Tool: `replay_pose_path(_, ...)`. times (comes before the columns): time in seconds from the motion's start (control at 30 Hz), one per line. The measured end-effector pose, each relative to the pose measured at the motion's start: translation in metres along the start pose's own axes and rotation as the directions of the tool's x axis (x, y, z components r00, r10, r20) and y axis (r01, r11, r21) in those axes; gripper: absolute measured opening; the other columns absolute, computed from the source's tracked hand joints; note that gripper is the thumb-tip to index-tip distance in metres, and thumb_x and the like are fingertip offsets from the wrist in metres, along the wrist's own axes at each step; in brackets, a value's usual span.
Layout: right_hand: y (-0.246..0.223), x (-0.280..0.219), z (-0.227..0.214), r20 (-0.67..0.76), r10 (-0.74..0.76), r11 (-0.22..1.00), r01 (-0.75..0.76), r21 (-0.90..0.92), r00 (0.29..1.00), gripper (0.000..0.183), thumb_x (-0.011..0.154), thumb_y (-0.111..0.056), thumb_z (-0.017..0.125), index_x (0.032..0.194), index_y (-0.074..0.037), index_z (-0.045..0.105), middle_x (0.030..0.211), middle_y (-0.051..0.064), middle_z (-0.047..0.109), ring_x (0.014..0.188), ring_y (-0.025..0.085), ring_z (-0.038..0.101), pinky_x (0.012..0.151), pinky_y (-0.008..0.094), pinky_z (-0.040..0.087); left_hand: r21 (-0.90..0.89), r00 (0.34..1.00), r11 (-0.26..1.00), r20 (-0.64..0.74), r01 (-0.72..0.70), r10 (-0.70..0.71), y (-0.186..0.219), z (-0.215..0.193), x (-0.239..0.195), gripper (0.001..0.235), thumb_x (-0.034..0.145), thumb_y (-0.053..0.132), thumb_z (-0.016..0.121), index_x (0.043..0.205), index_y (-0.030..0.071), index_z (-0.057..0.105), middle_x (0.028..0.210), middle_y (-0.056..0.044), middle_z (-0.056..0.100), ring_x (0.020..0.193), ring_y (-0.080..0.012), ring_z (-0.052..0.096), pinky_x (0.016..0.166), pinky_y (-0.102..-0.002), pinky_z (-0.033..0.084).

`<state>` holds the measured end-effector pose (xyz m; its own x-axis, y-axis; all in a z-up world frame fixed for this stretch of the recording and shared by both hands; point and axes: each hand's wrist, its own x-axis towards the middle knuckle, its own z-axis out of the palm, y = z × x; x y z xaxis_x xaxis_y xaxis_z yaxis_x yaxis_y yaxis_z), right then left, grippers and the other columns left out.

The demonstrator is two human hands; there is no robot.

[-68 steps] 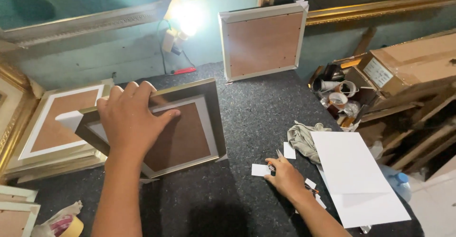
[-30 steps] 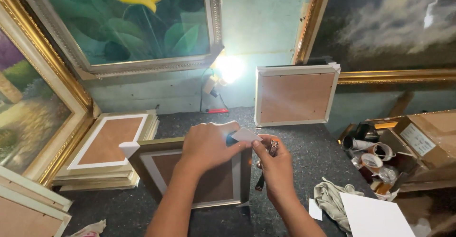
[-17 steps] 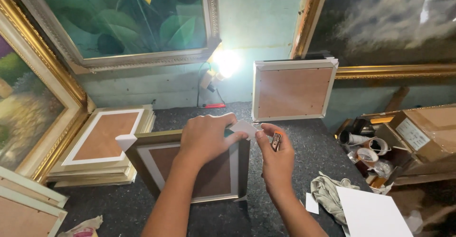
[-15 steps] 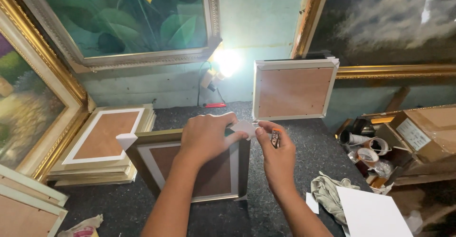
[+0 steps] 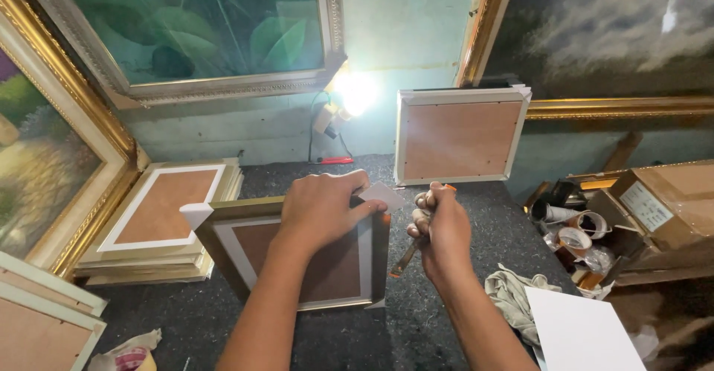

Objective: Applying corner protectors to a picture frame and cleaning the glass surface with a cloth.

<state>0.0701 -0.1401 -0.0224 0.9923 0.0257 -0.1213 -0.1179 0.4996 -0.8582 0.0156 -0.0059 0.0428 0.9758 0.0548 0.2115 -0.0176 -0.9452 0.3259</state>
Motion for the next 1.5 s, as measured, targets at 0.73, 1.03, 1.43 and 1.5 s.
replay_pose_path(0.73, 0.031, -0.008, -0.009, 0.103, -0.251, 0.915, 0.271, -0.298, 0.962, 0.041, 0.073, -0.013, 0.068, 0.109, -0.001, 0.051, 0.089, 0.011, 0.058, 0.067, 0.012, 0.053, 0.048, 0.02, 0.034, -0.05, 0.998, 0.998, -0.053, -0.037, 0.035, -0.008, 0.007, 0.002, 0.031, 0.074, 0.047, 0.058, 0.088, 0.02, 0.064, 0.067, -0.013, 0.064, 0.074, -0.0361, 0.062, 0.067, -0.042, 0.045)
replay_pose_path(1.03, 0.032, -0.015, -0.006, 0.032, -0.359, 0.875, 0.348, -0.337, 0.933, 0.033, 0.076, -0.012, 0.064, 0.104, -0.001, 0.053, 0.09, 0.012, 0.058, 0.071, 0.013, 0.051, 0.056, 0.023, 0.036, -0.051, 0.997, 0.999, -0.072, -0.004, 0.0, -0.014, 0.015, 0.012, 0.025, 0.075, 0.043, 0.059, 0.08, 0.019, 0.064, 0.063, -0.011, 0.063, 0.068, -0.033, 0.062, 0.065, -0.039, 0.045)
replay_pose_path(1.43, 0.055, -0.029, -0.017, 0.438, -0.636, 0.327, 0.736, -0.592, 0.635, 0.046, 0.084, -0.015, 0.049, 0.128, -0.004, 0.039, 0.124, 0.013, 0.038, 0.109, 0.02, 0.045, 0.071, 0.027, 0.045, 0.149, 0.999, 0.988, 0.018, 0.024, -0.027, -0.02, 0.021, 0.022, 0.041, 0.076, 0.062, 0.047, 0.085, 0.024, 0.056, 0.074, -0.004, 0.064, 0.072, -0.0318, 0.058, 0.058, -0.041, 0.039)
replay_pose_path(1.5, 0.055, -0.027, -0.015, 0.47, -0.602, 0.25, 0.711, -0.657, 0.646, 0.053, 0.082, -0.019, 0.051, 0.131, -0.006, 0.035, 0.131, 0.011, 0.034, 0.12, 0.023, 0.041, 0.085, 0.033, 0.045, 0.164, 1.0, 0.986, -0.023, -0.001, 0.005, -0.023, 0.024, 0.023, 0.041, 0.075, 0.064, 0.047, 0.079, 0.023, 0.055, 0.072, -0.005, 0.064, 0.071, -0.0338, 0.058, 0.057, -0.043, 0.039)
